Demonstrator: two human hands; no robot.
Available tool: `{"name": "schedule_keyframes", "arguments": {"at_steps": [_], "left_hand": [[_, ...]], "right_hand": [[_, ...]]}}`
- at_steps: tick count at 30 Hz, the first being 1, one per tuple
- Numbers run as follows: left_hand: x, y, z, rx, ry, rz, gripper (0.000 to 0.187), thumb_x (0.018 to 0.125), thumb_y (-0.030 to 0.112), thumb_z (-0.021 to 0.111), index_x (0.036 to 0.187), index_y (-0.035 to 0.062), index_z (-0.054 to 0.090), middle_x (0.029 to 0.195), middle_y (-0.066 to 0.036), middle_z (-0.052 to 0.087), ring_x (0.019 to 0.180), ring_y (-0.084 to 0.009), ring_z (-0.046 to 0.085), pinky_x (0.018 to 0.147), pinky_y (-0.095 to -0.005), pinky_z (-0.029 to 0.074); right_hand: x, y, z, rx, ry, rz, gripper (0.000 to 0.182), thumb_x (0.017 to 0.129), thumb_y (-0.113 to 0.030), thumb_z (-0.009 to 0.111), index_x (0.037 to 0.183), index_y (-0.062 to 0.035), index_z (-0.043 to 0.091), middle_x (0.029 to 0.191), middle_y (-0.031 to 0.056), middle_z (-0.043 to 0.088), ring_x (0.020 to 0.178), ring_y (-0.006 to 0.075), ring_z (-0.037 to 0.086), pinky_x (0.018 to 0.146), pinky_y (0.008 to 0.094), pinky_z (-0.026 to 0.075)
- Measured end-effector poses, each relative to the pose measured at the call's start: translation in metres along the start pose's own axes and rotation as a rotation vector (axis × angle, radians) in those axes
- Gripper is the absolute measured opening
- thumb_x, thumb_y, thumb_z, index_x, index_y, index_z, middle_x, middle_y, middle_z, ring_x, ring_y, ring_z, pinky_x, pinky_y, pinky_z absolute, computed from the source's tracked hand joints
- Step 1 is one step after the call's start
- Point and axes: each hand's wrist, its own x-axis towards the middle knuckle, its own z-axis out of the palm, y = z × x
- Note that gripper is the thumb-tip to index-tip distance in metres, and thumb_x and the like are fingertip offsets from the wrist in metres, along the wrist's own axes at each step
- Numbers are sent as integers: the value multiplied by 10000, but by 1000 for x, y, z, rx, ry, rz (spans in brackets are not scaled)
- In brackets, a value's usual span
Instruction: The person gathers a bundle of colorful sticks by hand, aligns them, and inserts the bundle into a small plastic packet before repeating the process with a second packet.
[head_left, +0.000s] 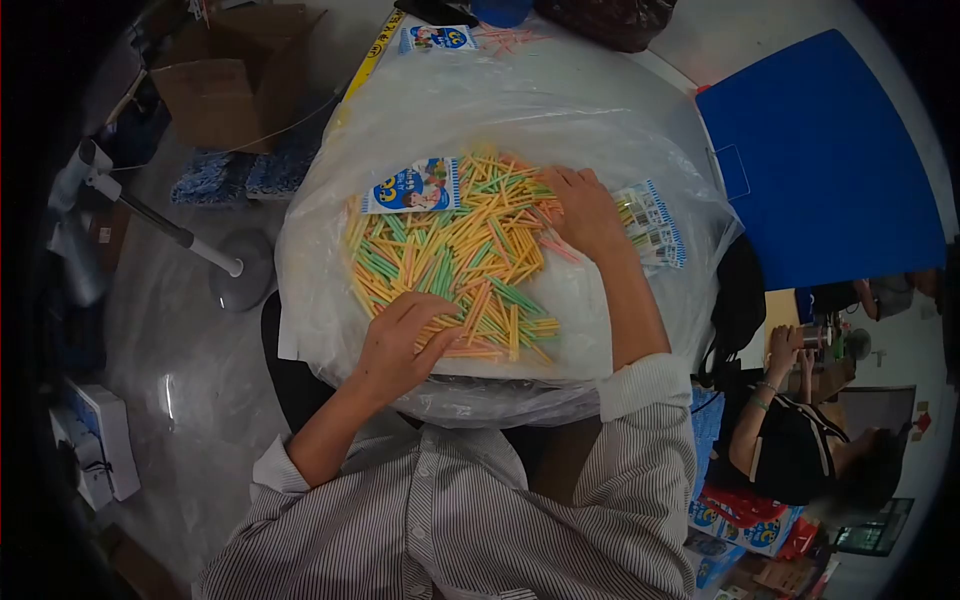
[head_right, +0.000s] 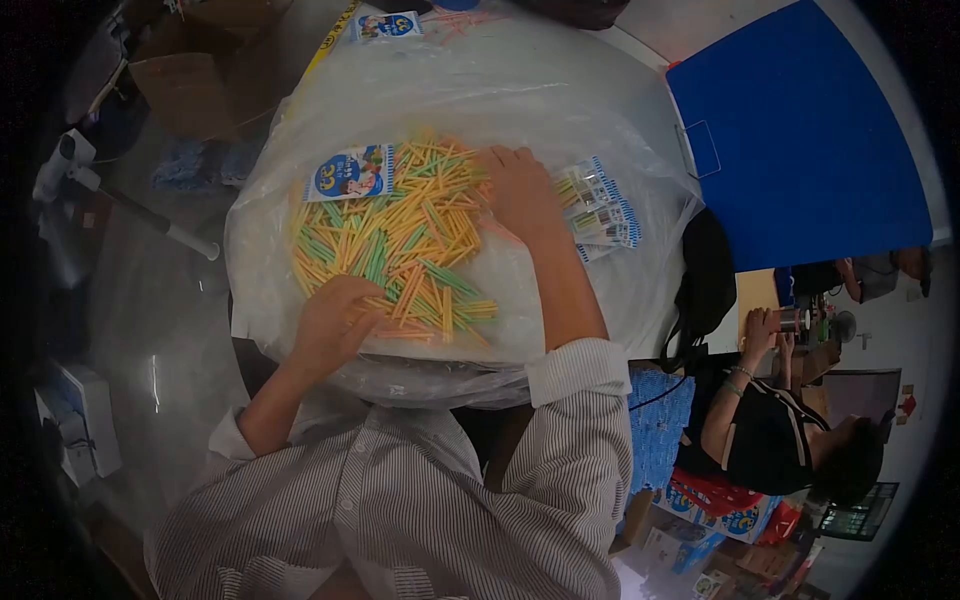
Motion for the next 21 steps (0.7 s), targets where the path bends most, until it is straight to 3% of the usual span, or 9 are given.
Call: {"name": "schedule_keyframes", "arguments": {"at_steps": [5,7,17,19,21], "left_hand": [[-2,-7,0,39,-33,27,198,695,92,616,869,27,549,844,-103,543,765,-252,542,655,-320,445],[-2,-8,0,46,-43,58,194,694,85,612,868,26,548,841,-101,542,765,-253,539,656,-322,445],[-3,-11,0,26,-40,71,171,693,43,585,856,20,541,822,-93,530,760,-253,529,649,-320,437],[-4,-12,0,19,-31,64,170,694,42,582,857,18,539,820,-93,527,758,-254,528,648,-321,436],[-4,-12,0,-2,-43,53,176,691,38,579,860,14,535,820,-97,524,758,-258,527,645,-326,434]], "right_hand": [[21,9,9,-83,-197,-53,481,645,-135,632,1083,-60,447,1040,125,476,951,277,446,809,343,403],[23,5,0,-105,-247,-44,419,628,-136,644,999,-55,467,967,116,474,938,268,451,785,339,416],[4,13,2,-79,-73,-162,282,640,-85,616,875,-32,469,870,115,478,835,287,493,706,364,423],[4,-9,-25,-31,-88,-8,248,646,-79,606,852,-16,483,838,135,506,807,307,509,683,378,422],[2,-35,-46,25,-123,-9,248,640,-81,608,845,-8,487,833,143,517,798,313,515,678,380,421]]}}
